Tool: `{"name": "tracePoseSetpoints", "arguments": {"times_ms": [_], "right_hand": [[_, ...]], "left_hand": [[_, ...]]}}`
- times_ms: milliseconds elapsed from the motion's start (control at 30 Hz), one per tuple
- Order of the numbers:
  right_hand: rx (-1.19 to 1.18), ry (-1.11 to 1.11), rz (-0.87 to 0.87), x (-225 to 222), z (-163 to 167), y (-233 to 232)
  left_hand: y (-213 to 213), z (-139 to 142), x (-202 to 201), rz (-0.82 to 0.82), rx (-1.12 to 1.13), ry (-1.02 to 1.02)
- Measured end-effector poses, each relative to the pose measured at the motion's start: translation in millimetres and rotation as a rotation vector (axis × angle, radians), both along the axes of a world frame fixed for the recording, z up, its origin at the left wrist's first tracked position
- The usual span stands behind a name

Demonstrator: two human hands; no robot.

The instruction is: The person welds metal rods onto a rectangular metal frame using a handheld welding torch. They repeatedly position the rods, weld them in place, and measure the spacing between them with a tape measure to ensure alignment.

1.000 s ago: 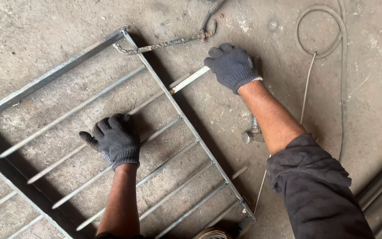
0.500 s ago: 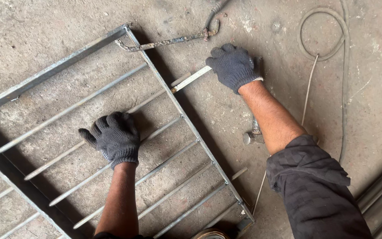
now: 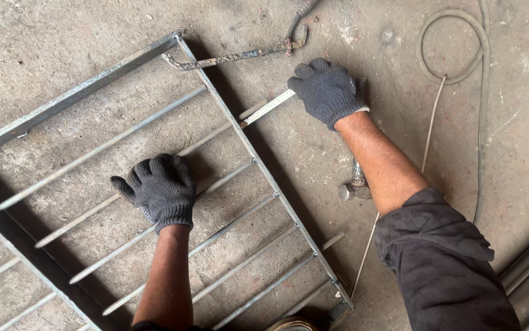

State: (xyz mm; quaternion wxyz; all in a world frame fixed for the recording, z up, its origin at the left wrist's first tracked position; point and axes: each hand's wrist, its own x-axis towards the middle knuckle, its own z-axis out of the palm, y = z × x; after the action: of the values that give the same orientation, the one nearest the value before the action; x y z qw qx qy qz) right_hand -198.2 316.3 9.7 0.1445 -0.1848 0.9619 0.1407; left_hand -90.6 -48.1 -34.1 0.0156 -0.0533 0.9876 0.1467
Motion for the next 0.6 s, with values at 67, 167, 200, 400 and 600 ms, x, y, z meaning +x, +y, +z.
{"name": "tracePoseSetpoints", "arguments": {"times_ms": [67, 167, 200, 400, 600], "right_hand": [[-0.015, -0.002, 0.004, 0.6, 0.5, 1.1], [-0.013, 0.024, 0.011, 0.9, 0.8, 1.6], [-0.014, 0.021, 0.014, 1.0, 0.8, 1.8], [-0.028, 0.027, 0.017, 0.9, -1.6, 3.0], [0.007, 0.026, 0.018, 0.8, -4.0, 2.4]], "left_hand": [[0.8, -0.1, -1.0, -0.001, -0.007, -0.016], [0.8, -1.5, -2.4, 0.008, -0.024, -0.062], [0.7, -2.0, -2.7, 0.007, -0.035, -0.066], [-0.3, -3.6, -0.6, 0.001, -0.025, -0.028], [0.9, -0.6, 0.5, -0.002, -0.028, -0.034]]}}
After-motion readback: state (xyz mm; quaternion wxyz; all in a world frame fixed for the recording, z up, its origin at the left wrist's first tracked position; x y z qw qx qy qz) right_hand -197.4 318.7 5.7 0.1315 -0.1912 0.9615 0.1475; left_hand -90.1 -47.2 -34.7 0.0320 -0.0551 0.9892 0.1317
